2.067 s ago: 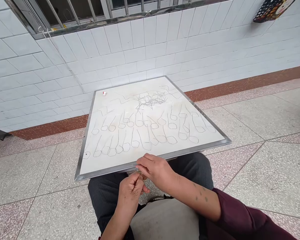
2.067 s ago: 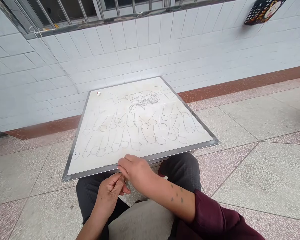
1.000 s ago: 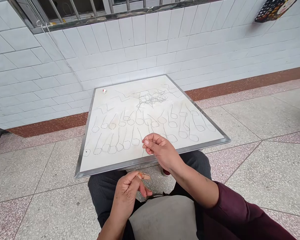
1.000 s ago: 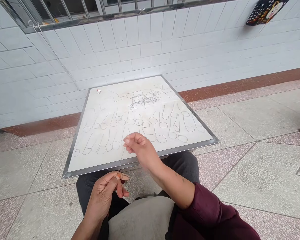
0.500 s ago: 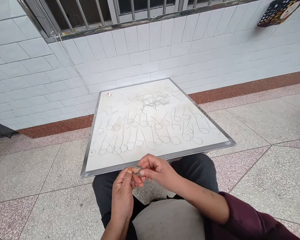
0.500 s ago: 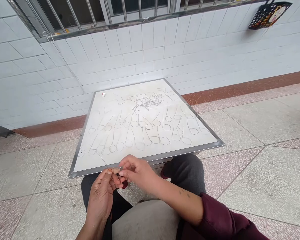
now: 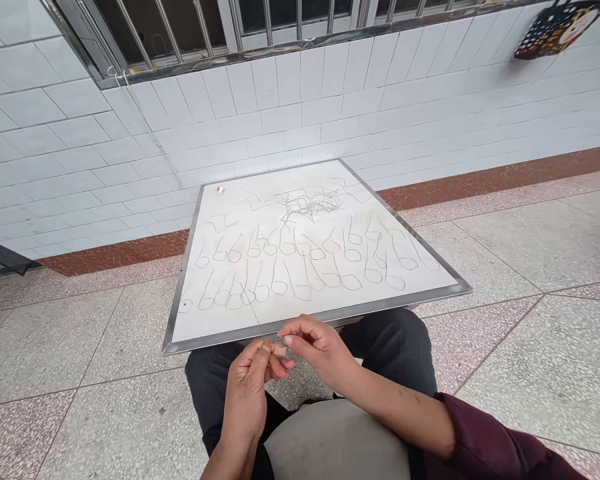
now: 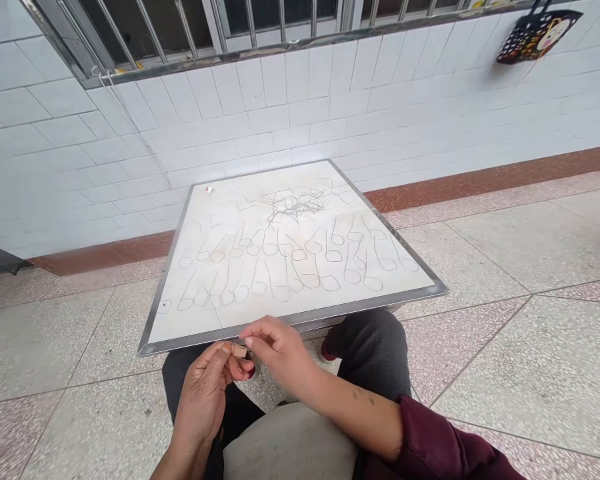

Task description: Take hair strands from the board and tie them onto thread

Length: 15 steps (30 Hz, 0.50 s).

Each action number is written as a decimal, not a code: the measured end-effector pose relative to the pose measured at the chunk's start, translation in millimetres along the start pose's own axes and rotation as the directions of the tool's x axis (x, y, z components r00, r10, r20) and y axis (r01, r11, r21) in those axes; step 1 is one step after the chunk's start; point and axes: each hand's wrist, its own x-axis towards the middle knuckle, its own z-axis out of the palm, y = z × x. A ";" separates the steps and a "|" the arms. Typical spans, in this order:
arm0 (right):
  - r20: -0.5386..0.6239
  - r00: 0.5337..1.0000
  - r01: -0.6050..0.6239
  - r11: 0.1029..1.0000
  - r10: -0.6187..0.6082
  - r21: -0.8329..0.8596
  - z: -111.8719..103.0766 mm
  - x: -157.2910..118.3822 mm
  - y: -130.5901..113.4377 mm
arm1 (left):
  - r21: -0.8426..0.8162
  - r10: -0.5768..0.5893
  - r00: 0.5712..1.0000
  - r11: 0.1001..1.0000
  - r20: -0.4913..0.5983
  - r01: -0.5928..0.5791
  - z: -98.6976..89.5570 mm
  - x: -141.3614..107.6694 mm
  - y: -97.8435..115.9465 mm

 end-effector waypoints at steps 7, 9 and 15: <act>0.000 0.997 0.074 0.994 -0.075 -0.082 -5.6 2.1 -1.8 | -0.038 -0.058 0.998 0.998 0.019 0.059 0.3 3.0 1.9; 0.004 0.997 0.080 0.993 -0.080 -0.082 -5.8 1.3 -0.5 | -0.032 -0.053 0.999 0.998 0.009 0.053 0.8 2.9 1.8; 0.026 0.999 0.023 0.999 -0.022 -0.037 -2.6 0.0 2.7 | 0.014 -0.016 0.999 1.000 -0.033 0.017 -0.8 3.7 -4.1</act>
